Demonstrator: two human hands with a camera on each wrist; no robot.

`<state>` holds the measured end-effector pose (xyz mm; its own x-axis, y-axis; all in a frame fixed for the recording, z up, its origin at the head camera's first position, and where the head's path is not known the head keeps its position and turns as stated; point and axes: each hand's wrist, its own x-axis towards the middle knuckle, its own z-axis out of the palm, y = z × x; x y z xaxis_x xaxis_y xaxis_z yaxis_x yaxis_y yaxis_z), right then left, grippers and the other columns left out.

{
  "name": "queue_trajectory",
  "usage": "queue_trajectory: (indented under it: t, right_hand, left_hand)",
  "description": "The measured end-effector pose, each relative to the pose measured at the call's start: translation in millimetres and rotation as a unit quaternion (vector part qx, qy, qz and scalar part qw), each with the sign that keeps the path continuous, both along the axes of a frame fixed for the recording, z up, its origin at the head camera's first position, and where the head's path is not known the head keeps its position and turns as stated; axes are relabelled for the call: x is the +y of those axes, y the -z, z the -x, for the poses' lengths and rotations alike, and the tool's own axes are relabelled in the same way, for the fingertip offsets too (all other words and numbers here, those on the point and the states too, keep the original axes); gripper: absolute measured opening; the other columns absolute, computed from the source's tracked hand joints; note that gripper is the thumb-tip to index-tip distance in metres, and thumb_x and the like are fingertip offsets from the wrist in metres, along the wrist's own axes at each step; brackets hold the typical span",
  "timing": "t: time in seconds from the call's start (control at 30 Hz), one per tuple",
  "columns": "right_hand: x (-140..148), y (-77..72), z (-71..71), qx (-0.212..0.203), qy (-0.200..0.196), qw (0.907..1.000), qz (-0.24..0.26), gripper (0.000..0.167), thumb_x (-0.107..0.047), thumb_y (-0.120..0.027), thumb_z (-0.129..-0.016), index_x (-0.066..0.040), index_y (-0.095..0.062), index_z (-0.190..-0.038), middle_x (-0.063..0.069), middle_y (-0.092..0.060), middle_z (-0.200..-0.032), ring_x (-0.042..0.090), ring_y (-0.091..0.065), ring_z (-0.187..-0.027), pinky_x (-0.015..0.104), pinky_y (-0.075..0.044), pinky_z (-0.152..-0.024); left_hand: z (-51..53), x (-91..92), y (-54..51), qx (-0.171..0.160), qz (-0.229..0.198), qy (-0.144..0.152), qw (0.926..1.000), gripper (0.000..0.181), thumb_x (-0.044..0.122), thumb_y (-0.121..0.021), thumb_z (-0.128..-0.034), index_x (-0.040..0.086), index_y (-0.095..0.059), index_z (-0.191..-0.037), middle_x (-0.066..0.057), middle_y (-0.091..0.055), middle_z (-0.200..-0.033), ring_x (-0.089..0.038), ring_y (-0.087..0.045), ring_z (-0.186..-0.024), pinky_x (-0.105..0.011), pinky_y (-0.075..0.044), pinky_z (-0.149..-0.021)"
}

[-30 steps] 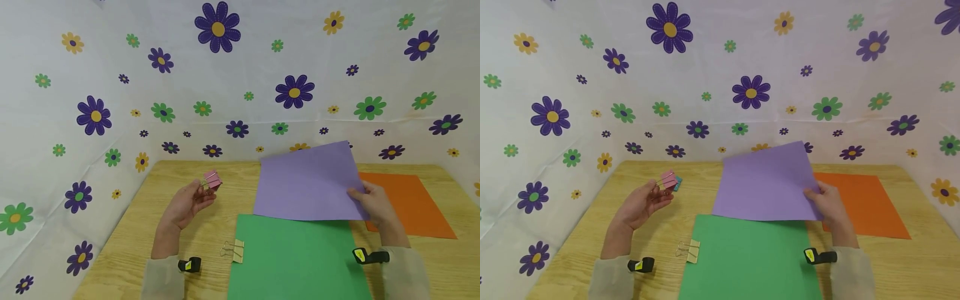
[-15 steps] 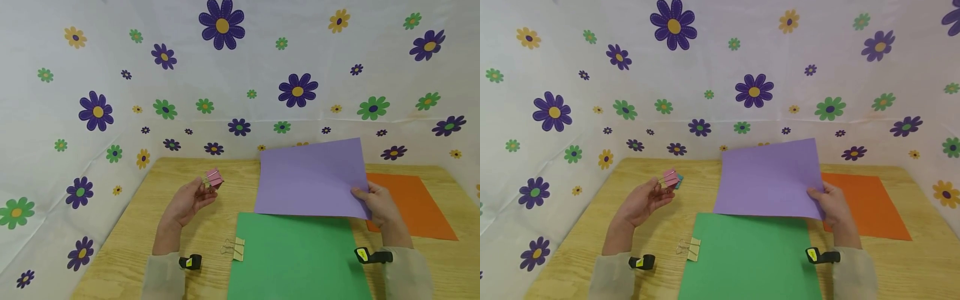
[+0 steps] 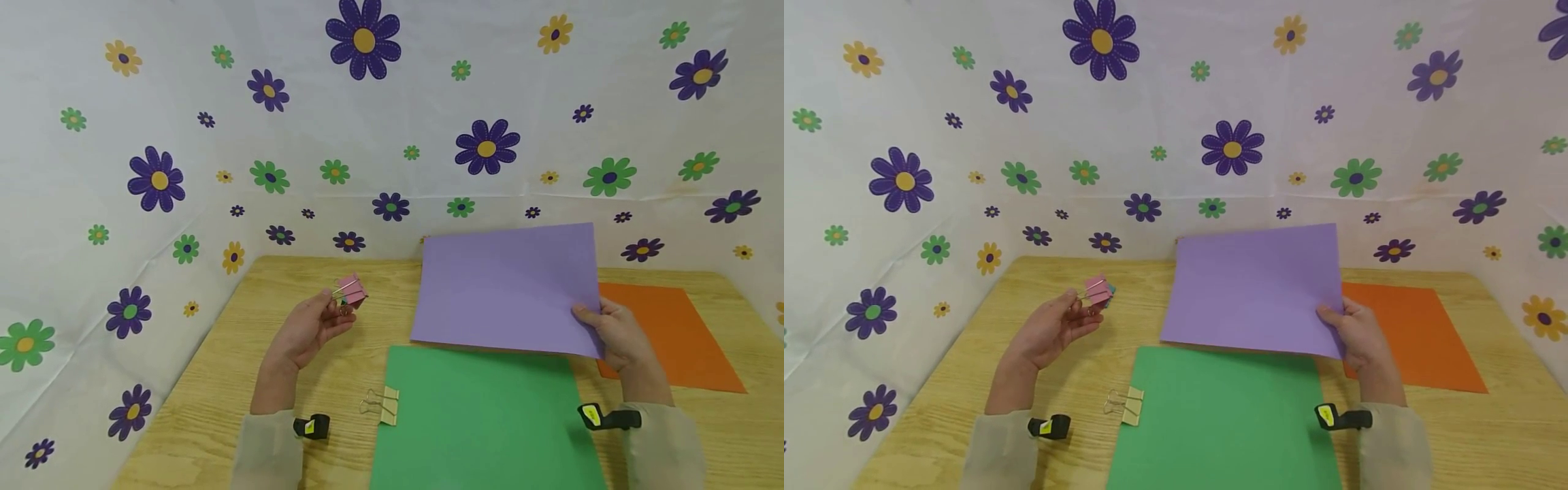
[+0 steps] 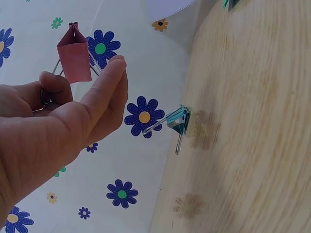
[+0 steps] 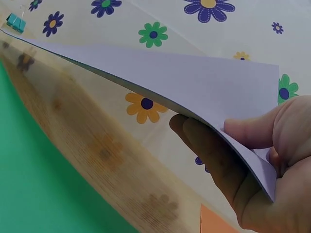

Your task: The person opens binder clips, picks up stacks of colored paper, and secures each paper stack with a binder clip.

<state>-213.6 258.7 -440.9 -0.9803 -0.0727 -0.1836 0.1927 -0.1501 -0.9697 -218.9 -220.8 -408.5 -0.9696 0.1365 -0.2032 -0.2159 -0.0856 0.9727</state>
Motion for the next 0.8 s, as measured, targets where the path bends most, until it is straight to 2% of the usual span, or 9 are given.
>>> queue_trajectory:
  t: [0.07,0.17,0.3,0.47,0.6,0.7,0.8]
  right_hand:
    - [-0.3,-0.6,-0.1,0.001,-0.006,0.9998,0.016,0.016,-0.019,-0.064,-0.098,-0.033,-0.069,-0.101,-0.010,-0.072,-0.091,0.011,-0.072,-0.080,0.031,-0.060,-0.069]
    - [-0.9,-1.3,0.3,0.002,-0.015,0.9992,0.037,0.022,-0.015,-0.062,-0.099,-0.034,-0.072,-0.097,-0.009,-0.072,-0.092,0.011,-0.072,-0.080,0.030,-0.060,-0.069]
    - [-1.1,-2.3,0.8,0.000,-0.022,0.9980,0.059,0.027,-0.013,-0.059,-0.100,-0.033,-0.075,-0.095,-0.008,-0.073,-0.091,0.011,-0.073,-0.078,0.028,-0.060,-0.068]
    - [0.4,-3.9,0.3,-0.008,-0.026,0.9975,0.065,0.026,-0.014,-0.059,-0.101,-0.033,-0.075,-0.094,-0.007,-0.074,-0.089,0.011,-0.073,-0.076,0.027,-0.059,-0.067]
    - [1.6,-4.5,-0.6,-0.010,-0.027,0.9974,0.066,0.026,-0.014,-0.059,-0.100,-0.033,-0.075,-0.095,-0.006,-0.074,-0.089,0.012,-0.073,-0.076,0.027,-0.059,-0.067]
    - [2.2,-4.6,-2.0,-0.008,-0.027,0.9972,0.069,0.025,-0.014,-0.059,-0.100,-0.032,-0.076,-0.095,-0.005,-0.074,-0.089,0.012,-0.073,-0.076,0.027,-0.059,-0.066]
    - [2.5,-5.4,-3.4,-0.004,-0.027,0.9970,0.072,0.023,-0.014,-0.059,-0.100,-0.030,-0.076,-0.094,-0.005,-0.075,-0.088,0.012,-0.073,-0.076,0.027,-0.059,-0.066]
  left_hand:
    - [-0.2,-0.2,-0.1,0.000,0.002,0.001,1.0000,0.037,0.030,-0.029,-0.1104,0.002,-0.043,-0.091,-0.014,-0.059,-0.107,-0.022,-0.064,-0.100,-0.031,-0.054,-0.092]
    - [-0.4,0.0,-0.2,0.001,0.005,-0.002,1.0000,0.037,0.031,-0.030,-0.1104,0.002,-0.044,-0.091,-0.014,-0.059,-0.106,-0.022,-0.065,-0.100,-0.031,-0.055,-0.092]
    - [-1.0,-0.2,0.2,0.004,0.011,0.000,0.9999,0.038,0.031,-0.030,-0.1104,0.001,-0.044,-0.092,-0.014,-0.058,-0.106,-0.022,-0.064,-0.100,-0.030,-0.055,-0.092]
    - [-0.9,-0.1,1.1,-0.001,0.006,-0.010,0.9999,0.037,0.029,-0.035,-0.1097,0.000,-0.049,-0.091,-0.012,-0.059,-0.104,-0.021,-0.065,-0.098,-0.031,-0.055,-0.091]
    - [-1.0,1.3,0.8,-0.002,0.007,-0.014,0.9999,0.035,0.028,-0.042,-0.1081,-0.004,-0.056,-0.101,-0.011,-0.060,-0.102,-0.020,-0.066,-0.098,-0.031,-0.055,-0.092]
    - [-1.2,2.8,-0.1,0.001,0.013,-0.008,0.9999,0.035,0.025,-0.045,-0.1073,-0.008,-0.054,-0.114,-0.011,-0.060,-0.105,-0.019,-0.065,-0.099,-0.029,-0.054,-0.092]
    - [-1.0,3.7,-1.1,0.003,0.011,0.003,0.9999,0.035,0.023,-0.046,-0.1070,-0.010,-0.048,-0.119,-0.012,-0.059,-0.108,-0.018,-0.065,-0.101,-0.028,-0.054,-0.092]
